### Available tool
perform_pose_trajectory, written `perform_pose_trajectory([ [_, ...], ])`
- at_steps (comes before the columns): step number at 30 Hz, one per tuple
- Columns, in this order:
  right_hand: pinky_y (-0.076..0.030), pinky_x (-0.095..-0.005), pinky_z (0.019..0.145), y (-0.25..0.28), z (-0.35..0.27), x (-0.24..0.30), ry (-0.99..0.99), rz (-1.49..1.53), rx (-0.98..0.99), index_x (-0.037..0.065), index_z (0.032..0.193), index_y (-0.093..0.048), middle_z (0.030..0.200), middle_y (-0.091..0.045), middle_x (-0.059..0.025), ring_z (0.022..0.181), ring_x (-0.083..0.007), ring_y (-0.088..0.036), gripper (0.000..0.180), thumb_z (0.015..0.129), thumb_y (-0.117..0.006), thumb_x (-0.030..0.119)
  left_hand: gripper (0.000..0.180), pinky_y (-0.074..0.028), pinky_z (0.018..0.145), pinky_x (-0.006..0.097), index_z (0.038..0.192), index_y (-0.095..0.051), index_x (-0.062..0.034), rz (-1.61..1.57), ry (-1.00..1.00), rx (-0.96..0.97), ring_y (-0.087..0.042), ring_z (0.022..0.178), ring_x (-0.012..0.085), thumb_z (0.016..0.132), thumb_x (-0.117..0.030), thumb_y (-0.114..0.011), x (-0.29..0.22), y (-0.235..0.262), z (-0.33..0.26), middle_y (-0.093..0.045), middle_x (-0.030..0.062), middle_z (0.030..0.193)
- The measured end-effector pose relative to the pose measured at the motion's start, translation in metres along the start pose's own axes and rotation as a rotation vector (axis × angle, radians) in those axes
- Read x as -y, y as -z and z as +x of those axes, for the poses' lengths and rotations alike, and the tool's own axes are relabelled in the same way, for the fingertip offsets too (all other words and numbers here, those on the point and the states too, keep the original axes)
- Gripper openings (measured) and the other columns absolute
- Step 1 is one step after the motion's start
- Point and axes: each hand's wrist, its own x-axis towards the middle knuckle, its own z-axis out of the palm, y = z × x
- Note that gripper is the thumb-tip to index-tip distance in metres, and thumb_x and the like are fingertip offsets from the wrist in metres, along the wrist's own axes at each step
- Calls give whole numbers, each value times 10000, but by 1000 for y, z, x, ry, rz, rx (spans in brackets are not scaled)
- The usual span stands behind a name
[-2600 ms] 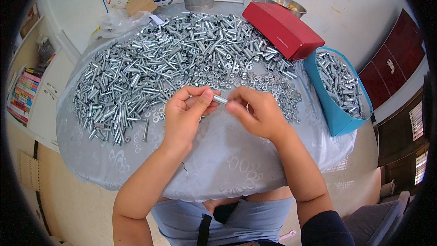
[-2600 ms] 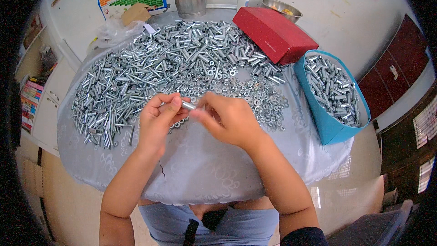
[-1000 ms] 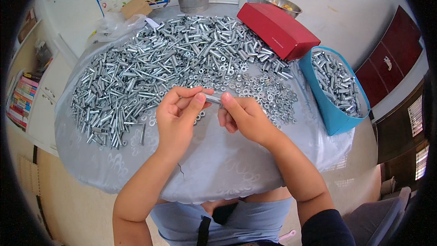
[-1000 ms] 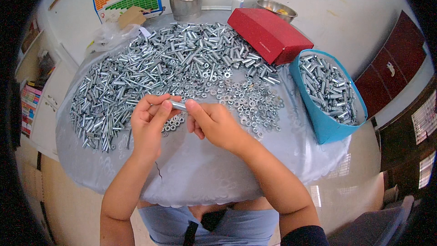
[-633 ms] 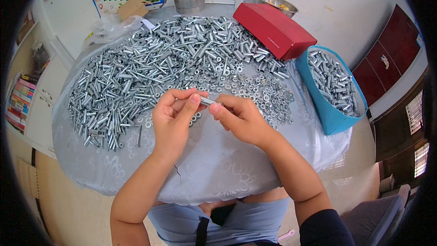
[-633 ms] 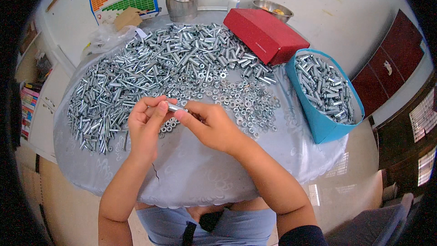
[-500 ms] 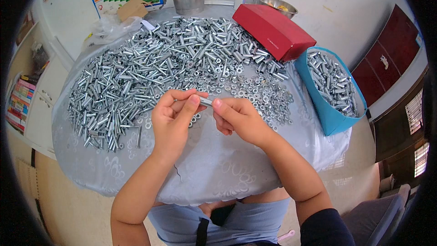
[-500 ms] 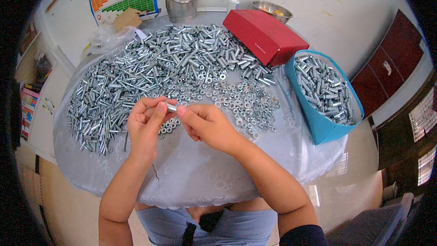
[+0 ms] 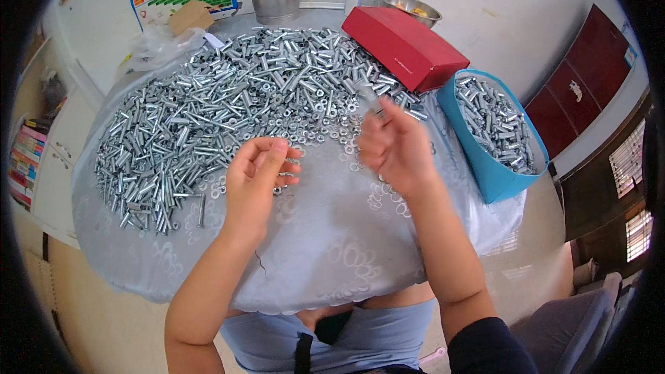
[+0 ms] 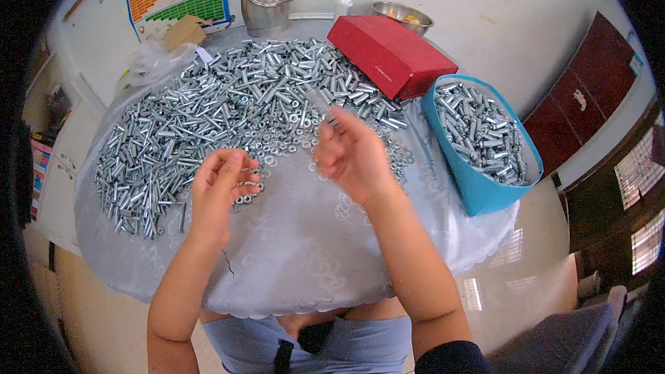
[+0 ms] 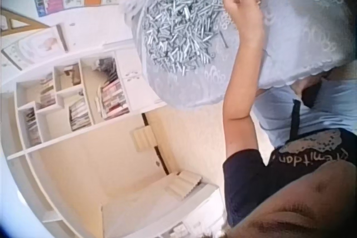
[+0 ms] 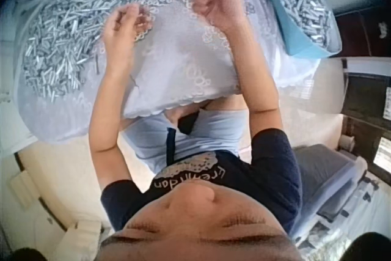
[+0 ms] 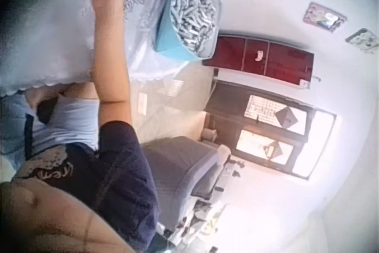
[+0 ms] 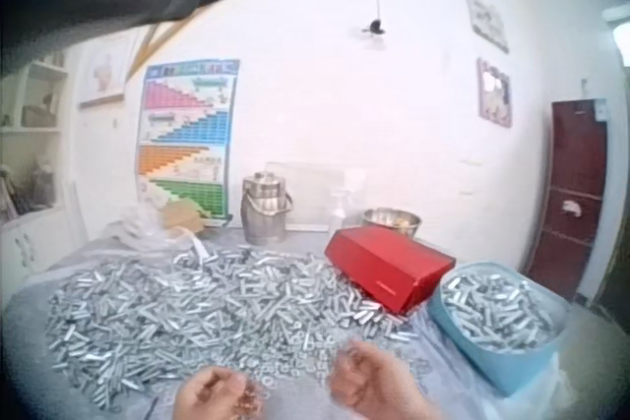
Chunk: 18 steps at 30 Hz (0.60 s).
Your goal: The person sits at a table covered with a large pile of metal bolts and washers. They repeatedly pick up a bolt and a washer, thread the washer onto the bolt, and place the assembled fastener into a blue container on the right side of the table.
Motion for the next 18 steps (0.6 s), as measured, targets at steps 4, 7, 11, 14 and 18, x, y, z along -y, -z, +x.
perform_pose_trajectory([
  [4,-266,-200,390,14,-20,55,509,152,-148,48,821,-515,633,-415,13,505,-93,-361,436,859,-439,476,193,-472,614,245,905,-536,-44,27,26,1,-557,708,118,880,-233,-511,0,2,0,-596,63,829],
  [7,-249,-188,387,25,-24,64,592,312,-188,43,859,-519,620,-407,16,504,-86,-352,449,858,-439,484,195,-471,588,255,902,-532,-47,16,37,25,-555,681,124,888,-237,-492,3,0,0,-573,56,816],
  [11,-245,-194,388,24,-8,42,457,261,-228,58,842,-521,604,-393,25,506,-84,-352,386,852,-477,442,187,-465,579,251,899,-532,-46,-2,39,22,-547,670,117,889,-227,-487,2,-2,-1,-573,54,813],
  [14,-243,-199,396,19,0,31,402,117,-275,77,827,-520,590,-377,38,505,-82,-345,308,848,-507,383,182,-464,579,239,897,-535,-39,-5,19,18,-547,673,111,883,-215,-491,0,2,0,-579,58,813],
  [18,-247,-208,430,19,1,27,442,49,-341,106,792,-494,576,-354,54,504,-79,-323,181,844,-525,277,173,-461,571,230,897,-537,-38,-21,3,-12,-545,667,105,882,-203,-486,-2,5,2,-579,54,808],
])
